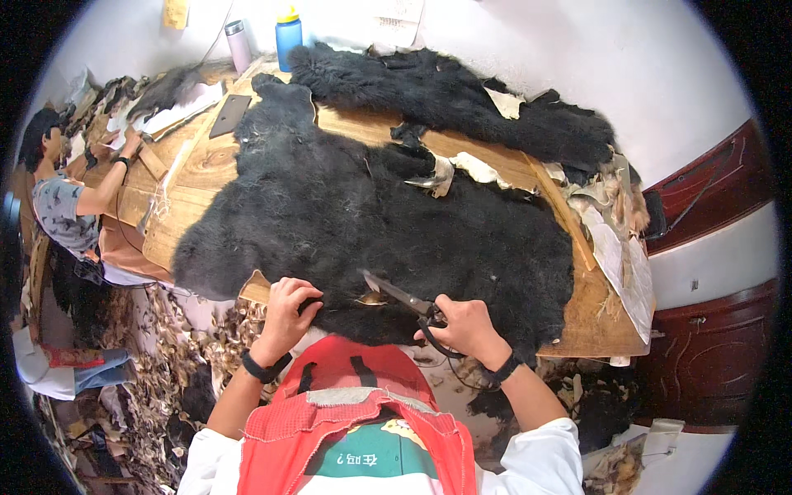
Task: Inspecting, sorting, and cutting pieces of fur and leather pelts in a workshop.
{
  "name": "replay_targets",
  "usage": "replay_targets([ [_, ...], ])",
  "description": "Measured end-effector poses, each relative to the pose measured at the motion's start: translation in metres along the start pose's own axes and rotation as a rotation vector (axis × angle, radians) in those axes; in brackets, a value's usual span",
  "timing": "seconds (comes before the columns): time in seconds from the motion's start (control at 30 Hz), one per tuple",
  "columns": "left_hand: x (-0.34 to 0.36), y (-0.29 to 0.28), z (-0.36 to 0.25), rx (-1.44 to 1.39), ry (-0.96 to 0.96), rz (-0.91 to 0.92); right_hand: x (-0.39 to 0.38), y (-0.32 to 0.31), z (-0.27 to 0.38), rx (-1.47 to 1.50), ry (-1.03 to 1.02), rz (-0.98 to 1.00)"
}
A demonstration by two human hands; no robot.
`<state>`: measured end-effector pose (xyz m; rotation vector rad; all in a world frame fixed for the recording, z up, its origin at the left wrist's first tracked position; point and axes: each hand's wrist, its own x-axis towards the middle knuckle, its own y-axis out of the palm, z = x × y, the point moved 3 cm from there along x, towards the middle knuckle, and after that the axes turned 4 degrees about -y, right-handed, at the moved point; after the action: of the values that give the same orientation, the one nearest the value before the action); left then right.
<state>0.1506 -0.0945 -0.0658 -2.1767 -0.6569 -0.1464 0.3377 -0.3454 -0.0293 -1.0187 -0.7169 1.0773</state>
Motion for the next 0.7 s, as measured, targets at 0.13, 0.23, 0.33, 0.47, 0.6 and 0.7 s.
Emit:
replay_targets([
  [0.13,0.009,0.001,-0.013,0.143,0.008,-0.045,-0.011,0.003,-0.014,0.376,0.315,-0.199],
  [0.23,0.028,0.018,-0.039,0.08,0.003,-0.023,-0.019,-0.008,-0.016,0.571,0.546,-0.413],
  [0.33,0.052,0.037,-0.057,0.001,0.062,0.101,-0.022,-0.014,-0.011,0.452,0.506,-0.48],
  [0.47,0.063,0.061,-0.051,0.03,0.16,0.413,-0.042,-0.03,-0.016,0.261,0.487,-0.523],
  [0.6,0.055,0.052,-0.105,-0.398,0.151,0.703,-0.06,-0.059,-0.037,-0.024,0.619,-0.349],
  [0.7,0.072,0.04,-0.088,-0.295,0.207,0.52,-0.071,-0.066,-0.061,-0.143,0.584,-0.303],
])
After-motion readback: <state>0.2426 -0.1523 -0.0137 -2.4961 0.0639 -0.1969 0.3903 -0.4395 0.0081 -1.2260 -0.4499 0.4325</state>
